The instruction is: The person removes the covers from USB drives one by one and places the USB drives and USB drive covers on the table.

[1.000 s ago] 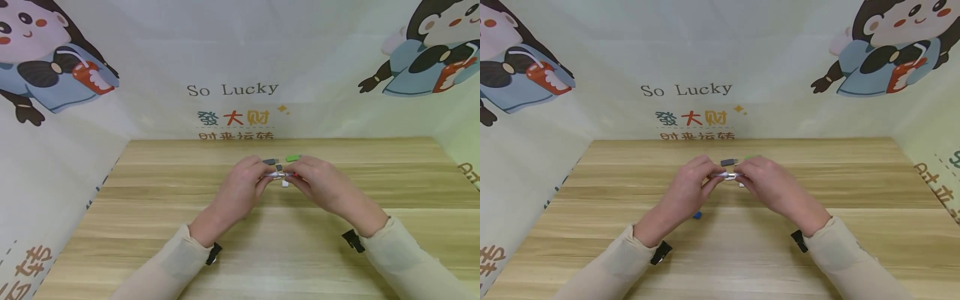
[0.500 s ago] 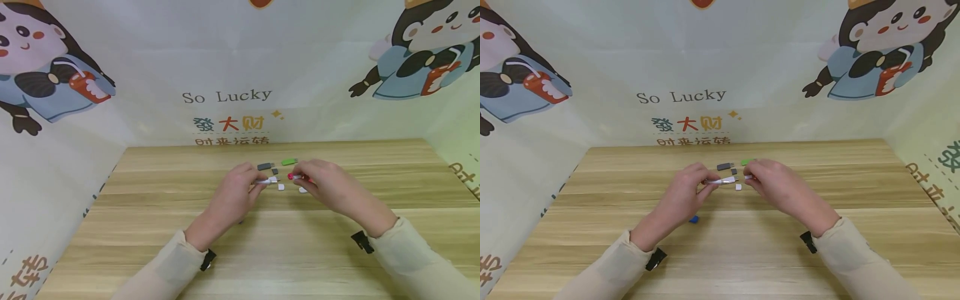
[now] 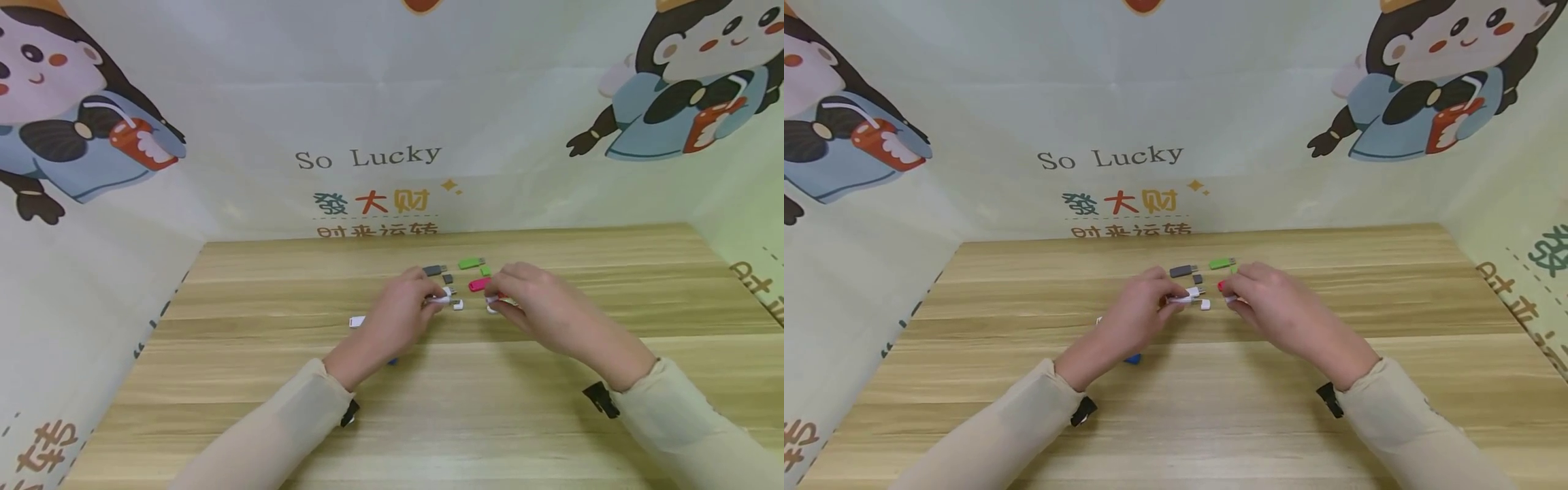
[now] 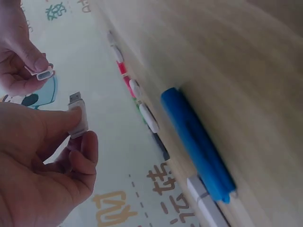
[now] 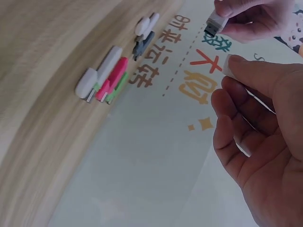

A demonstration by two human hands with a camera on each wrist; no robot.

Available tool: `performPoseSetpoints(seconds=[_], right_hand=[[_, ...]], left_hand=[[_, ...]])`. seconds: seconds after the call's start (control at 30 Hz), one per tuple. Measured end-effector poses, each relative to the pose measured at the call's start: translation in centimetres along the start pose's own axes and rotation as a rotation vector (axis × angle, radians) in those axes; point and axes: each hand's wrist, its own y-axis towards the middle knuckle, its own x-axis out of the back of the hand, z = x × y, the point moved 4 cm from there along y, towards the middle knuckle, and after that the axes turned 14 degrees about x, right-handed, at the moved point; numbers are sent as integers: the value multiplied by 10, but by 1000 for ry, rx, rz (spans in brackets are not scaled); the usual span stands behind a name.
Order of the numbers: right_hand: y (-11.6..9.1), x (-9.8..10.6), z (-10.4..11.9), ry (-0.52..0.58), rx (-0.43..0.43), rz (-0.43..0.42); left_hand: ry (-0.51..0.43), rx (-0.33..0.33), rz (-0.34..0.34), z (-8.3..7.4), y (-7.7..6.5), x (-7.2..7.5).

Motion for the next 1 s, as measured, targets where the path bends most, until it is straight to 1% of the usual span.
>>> performPoseSetpoints(seconds=[0.2,0.37,0.53,0.67,0.77,1.0], right_hand=[[-5,-4,0,7,29,-5],[-7,-5,0,-3,32,2],[-9,-7,1,4,17,26],[-10,-8,2,10,21,25],[-10,-10,2,8,24,27],[-10,-14,1,11,21,48]], left_hand=[[60,31,65,-1,9,-12],[41,71,135,-2,15,-21],[30,97,181,0,21,-28],[13,106,211,2,23,-33],[1,96,223,3,24,-36],[22,116,266,4,26,-40]])
